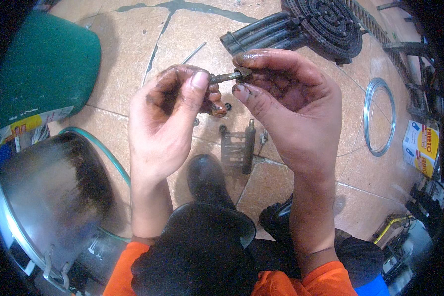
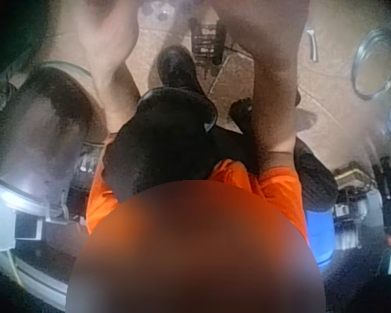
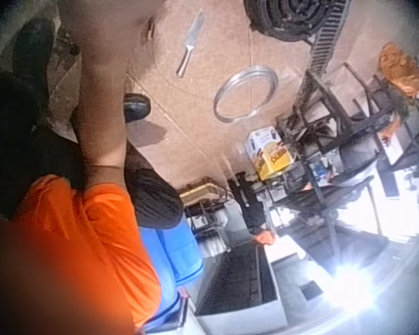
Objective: The person sits on the floor and uses pliers to remove small metal pins from a dirty mechanical assembly. They then wash their hands in a sink and return to the floor to continue manipulating the assembly and its small components.
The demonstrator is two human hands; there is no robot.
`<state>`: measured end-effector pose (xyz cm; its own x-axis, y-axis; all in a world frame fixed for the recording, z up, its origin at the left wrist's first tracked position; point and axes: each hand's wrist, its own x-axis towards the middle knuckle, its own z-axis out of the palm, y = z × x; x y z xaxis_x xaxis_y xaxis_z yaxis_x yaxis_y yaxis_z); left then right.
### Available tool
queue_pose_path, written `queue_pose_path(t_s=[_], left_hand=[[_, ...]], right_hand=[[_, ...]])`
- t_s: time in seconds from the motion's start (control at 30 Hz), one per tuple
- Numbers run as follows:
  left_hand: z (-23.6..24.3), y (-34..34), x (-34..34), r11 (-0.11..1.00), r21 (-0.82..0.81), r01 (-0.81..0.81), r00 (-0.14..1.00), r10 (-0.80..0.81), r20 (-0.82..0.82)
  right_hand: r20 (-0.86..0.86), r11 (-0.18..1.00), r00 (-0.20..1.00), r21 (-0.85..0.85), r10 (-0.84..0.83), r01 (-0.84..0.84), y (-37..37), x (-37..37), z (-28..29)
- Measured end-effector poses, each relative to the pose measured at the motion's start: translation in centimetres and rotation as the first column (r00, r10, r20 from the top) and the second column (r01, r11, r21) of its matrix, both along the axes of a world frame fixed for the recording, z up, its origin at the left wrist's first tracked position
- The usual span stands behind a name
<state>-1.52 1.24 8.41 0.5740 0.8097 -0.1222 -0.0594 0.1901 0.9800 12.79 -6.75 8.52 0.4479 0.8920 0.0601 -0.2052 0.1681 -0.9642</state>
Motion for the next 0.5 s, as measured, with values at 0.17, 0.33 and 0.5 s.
queue_pose_path(t_s=[0.17, 0.33, 0.5], left_hand=[[-0.07, -0.06, 0.12, 1.0, -0.027, -0.002, 1.0, 0.003, 0.013], [0.03, 0.0, 0.19, 1.0, -0.011, -0.012, 1.0, 0.012, -0.026], [0.01, -0.07, 0.39, 1.0, -0.007, -0.01, 0.999, 0.009, -0.039]], right_hand=[[0.084, 1.0, 0.996, -0.003, -0.006, 0.007, -0.01, 0.21, -0.05], [0.052, 1.0, 0.999, -0.011, -0.005, 0.006, -0.11, 0.17, 0.09], [0.073, 1.0, 0.997, -0.003, -0.021, 0.022, -0.03, 0.17, -0.09]])
